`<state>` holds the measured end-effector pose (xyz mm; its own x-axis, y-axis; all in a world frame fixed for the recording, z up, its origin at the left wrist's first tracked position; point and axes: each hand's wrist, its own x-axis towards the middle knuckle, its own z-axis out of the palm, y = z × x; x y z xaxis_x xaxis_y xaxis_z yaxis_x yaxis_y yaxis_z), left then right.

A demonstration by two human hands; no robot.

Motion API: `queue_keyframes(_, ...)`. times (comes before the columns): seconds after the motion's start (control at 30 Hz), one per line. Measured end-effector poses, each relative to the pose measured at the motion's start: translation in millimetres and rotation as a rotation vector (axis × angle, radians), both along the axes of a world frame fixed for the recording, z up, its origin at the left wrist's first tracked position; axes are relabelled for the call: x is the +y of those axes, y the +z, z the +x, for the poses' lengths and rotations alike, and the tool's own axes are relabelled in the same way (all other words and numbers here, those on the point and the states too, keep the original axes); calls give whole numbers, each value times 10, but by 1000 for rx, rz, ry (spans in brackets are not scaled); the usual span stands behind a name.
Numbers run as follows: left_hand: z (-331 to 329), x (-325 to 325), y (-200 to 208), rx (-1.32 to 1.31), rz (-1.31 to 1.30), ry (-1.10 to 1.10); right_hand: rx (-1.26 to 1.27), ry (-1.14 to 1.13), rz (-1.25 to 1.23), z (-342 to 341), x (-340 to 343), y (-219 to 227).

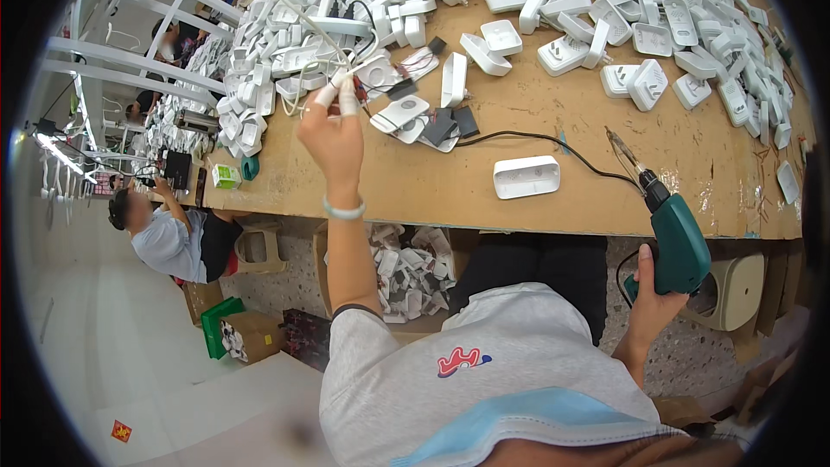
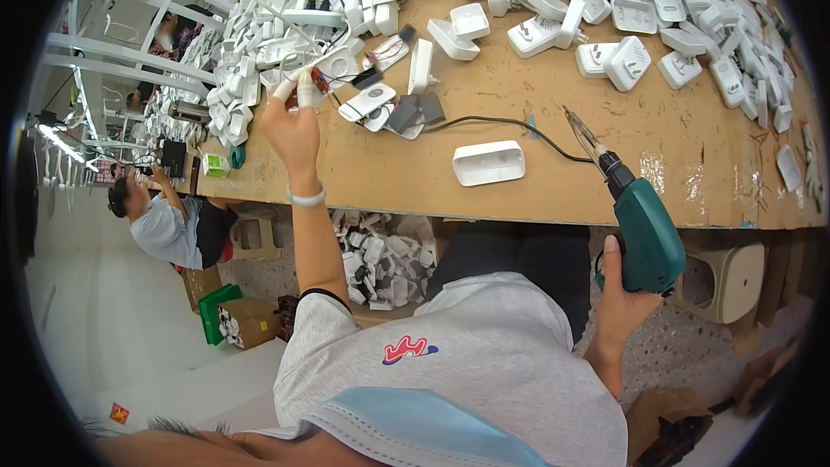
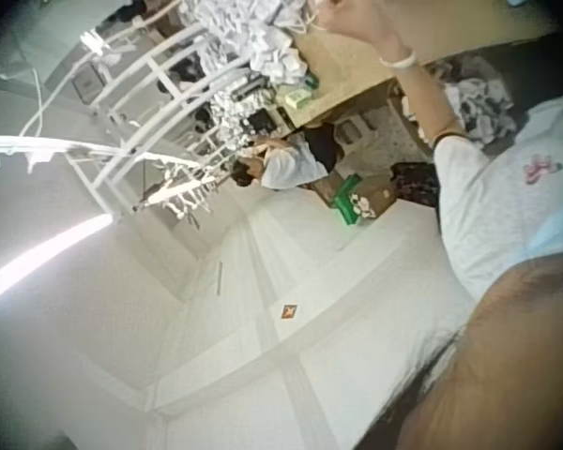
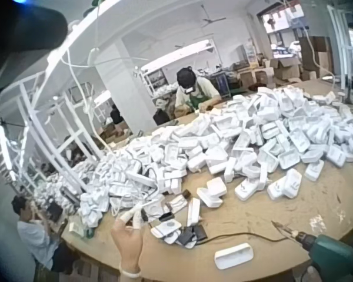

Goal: Assemble electronic components into plastic housings using an electric screwdriver.

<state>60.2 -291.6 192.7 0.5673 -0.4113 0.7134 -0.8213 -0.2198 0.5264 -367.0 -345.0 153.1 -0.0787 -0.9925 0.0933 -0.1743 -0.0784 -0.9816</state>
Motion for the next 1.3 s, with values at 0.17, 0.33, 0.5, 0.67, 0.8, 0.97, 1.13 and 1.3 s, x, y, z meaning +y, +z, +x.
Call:
queue_keyframes(0.17, -651, 377, -158, -5, 165, -65, -41, -6, 12, 42, 38, 2)
queue_keyframes(0.33, -1207, 488, -572, -222, 376, -187, -9, 89, 55, -26, 165, -4)
queue_keyframes(0.5, -1529, 422, -685, -271, 494, -254, 13, 168, 127, -49, 314, 68)
queue_keyframes(0.67, -1722, 268, -672, -162, 477, -425, 80, 225, 130, -55, 352, -4)
queue_keyframes(0.8, -1778, -9, -746, -134, 440, -391, 178, 276, 114, -76, 313, -154)
queue_keyframes(0.97, -1926, -192, -742, -194, 387, -212, 175, 314, 183, -4, 292, -196)
queue_keyframes(1.13, -1948, -254, -834, -201, 437, -209, 203, 352, 174, 61, 242, -234)
queue_keyframes(1.3, -1929, -268, -917, -207, 476, -174, 245, 333, 118, 131, 205, -238)
